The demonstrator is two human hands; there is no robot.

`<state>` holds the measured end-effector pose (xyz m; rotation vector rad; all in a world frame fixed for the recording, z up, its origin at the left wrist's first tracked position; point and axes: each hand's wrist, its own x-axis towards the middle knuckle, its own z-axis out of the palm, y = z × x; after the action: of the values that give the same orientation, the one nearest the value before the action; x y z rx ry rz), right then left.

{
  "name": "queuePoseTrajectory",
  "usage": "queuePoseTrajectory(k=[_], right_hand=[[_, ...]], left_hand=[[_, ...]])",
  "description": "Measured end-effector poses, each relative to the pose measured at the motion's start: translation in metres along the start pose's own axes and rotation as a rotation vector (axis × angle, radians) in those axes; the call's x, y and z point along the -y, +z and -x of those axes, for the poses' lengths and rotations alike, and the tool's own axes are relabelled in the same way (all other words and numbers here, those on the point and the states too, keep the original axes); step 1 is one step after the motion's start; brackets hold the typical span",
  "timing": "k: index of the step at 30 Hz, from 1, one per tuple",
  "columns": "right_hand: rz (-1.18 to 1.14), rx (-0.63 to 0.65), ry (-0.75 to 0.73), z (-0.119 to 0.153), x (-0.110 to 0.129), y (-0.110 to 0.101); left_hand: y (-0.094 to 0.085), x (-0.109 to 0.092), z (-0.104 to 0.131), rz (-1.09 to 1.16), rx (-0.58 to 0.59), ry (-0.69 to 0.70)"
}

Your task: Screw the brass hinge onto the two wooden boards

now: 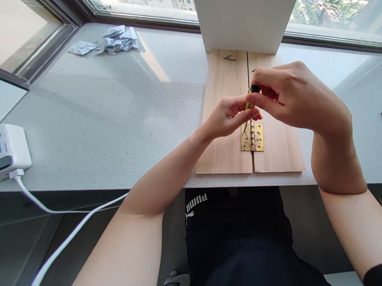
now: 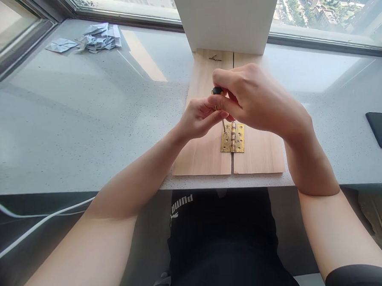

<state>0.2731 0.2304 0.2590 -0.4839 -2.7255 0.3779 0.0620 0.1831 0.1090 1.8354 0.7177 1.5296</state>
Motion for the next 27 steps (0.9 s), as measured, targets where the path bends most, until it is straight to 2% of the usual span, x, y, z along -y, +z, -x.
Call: queuePoseTrajectory(k=[6, 9, 13, 16, 20, 27], right_hand=[[0.144, -0.009, 0.138, -0.001, 0.009, 0.005], [0.194, -0.008, 0.193, -0.002, 0.017, 0.011], [0.226, -0.015, 0.22, -0.001, 0.021, 0.014], [0.123, -0.005, 0.158, 0.002, 0.016, 0.009], [-0.052, 0.082, 0.018, 0.003, 0.004, -0.002], [-0.194, 0.068, 0.065, 0.001, -0.002, -0.005]], left_hand=[[0.005, 0.007, 0.002, -0.04, -0.003, 0.005], [0.001, 0.01, 0.003, -0.058, -0.023, 0.022], [-0.005, 0.01, 0.004, -0.093, -0.044, -0.035], [-0.004, 0.009, 0.004, -0.09, -0.048, -0.005], [-0.001, 0.006, 0.003, -0.061, -0.013, -0.018], [0.002, 0.001, 0.003, -0.046, 0.033, -0.018]])
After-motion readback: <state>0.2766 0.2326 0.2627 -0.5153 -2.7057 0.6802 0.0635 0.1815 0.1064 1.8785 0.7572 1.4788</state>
